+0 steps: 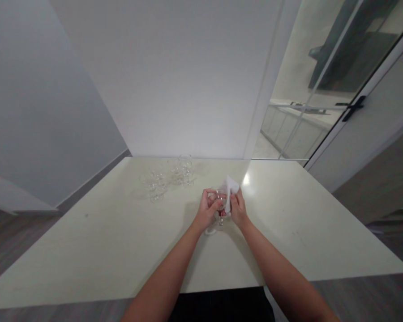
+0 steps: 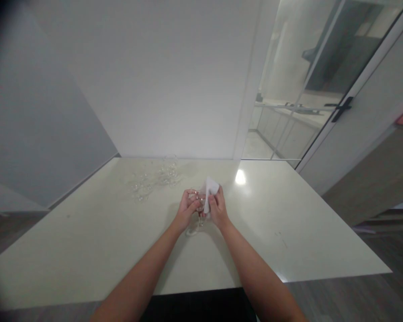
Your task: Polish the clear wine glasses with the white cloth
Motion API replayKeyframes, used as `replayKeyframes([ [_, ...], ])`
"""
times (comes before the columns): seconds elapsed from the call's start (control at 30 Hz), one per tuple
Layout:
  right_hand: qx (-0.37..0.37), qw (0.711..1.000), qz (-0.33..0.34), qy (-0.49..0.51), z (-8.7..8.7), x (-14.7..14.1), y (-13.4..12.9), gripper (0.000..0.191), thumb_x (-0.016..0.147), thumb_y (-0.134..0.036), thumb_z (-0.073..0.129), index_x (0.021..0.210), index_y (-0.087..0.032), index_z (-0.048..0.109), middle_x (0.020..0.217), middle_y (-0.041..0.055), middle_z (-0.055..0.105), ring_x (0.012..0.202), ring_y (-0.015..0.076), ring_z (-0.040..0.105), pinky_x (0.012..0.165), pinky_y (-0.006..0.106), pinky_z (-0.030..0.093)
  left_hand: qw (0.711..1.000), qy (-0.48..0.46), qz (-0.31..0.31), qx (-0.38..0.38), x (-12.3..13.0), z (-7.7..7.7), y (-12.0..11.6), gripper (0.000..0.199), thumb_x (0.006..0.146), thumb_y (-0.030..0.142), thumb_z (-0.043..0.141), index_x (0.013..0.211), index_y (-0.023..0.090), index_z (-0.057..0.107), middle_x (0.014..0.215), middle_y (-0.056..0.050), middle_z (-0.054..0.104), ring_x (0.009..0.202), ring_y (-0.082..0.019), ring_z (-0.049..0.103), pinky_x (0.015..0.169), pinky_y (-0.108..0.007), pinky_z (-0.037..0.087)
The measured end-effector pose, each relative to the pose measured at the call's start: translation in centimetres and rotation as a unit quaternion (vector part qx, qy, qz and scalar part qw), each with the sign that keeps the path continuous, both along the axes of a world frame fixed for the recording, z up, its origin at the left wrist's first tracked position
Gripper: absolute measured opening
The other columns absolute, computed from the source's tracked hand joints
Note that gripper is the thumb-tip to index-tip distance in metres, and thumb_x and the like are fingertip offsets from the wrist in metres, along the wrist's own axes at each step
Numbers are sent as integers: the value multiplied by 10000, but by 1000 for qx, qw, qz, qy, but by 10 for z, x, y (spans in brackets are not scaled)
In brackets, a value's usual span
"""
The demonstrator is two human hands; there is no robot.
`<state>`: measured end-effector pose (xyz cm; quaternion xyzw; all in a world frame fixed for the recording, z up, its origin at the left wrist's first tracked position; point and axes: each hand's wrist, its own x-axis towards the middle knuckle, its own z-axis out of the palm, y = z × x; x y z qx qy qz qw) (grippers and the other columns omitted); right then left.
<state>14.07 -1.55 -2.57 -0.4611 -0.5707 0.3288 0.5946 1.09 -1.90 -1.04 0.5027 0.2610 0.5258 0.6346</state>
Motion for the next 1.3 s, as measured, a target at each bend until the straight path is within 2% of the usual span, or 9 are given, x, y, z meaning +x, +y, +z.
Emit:
replayKeyframes([
  [0.1,17,997,-61,40,10,6,-1,350,818,-495,505,745,-170,613,829,45,560,814,171,529,752,299,449,999,16,48,13,-3,-1,5,504,734,472,650,1019,248,301,985,-29,616,486,-58,544,473,-205,438],
  [0.23,-66,970,105,210,23,17,-6,402,833,-515,425,956,-193,633,853,49,637,786,195,578,675,321,470,994,73,78,0,-5,-8,11,486,734,420,658,1035,242,320,926,-1,596,508,-57,530,475,-190,408],
  [0.33,-23,963,180,201,29,21,-8,361,831,-464,440,1015,-233,648,948,63,642,797,196,585,668,339,471,993,89,79,28,-2,-11,12,482,693,375,691,1025,208,383,916,-13,584,656,-100,568,602,-231,458],
  [0.43,55,991,114,45,30,18,-10,245,803,-328,545,989,-247,681,1034,71,592,859,183,568,727,331,466,989,87,103,63,1,-11,11,460,663,310,709,1018,178,448,981,-47,580,868,-158,569,771,-278,457],
  [0.57,95,994,20,-48,26,10,-11,304,807,-303,573,1102,-249,625,1182,85,497,1097,213,492,835,322,461,991,76,88,58,3,-13,11,454,697,294,670,1096,190,480,998,-37,589,846,-152,566,762,-273,450],
  [0.77,1,994,84,76,13,-1,-7,470,837,-364,546,1270,-242,409,1243,67,506,1094,172,508,899,297,443,958,187,139,168,-3,-11,11,382,766,251,580,1139,178,541,1083,-78,538,944,-179,527,820,-297,440],
  [0.93,-25,981,16,190,-1,-11,-3,430,772,-399,626,1117,-242,423,1089,17,561,938,135,560,830,267,460,911,268,158,269,-5,-6,7,459,788,213,568,1242,195,502,1112,-86,507,974,-178,498,871,-314,427],
  [1.13,-56,982,-69,167,-2,1,5,317,772,-477,560,871,-177,586,835,11,610,757,142,543,694,251,444,940,226,162,199,-3,-14,9,441,824,338,569,1242,220,492,1111,-75,473,829,-133,527,636,-225,472],
  [1.3,-117,962,-1,248,-1,2,9,289,742,-438,571,830,-167,619,702,-2,631,616,140,538,580,251,428,962,176,129,163,-1,-16,11,427,831,382,558,1219,215,493,1134,-82,455,771,-112,531,524,-186,462],
])
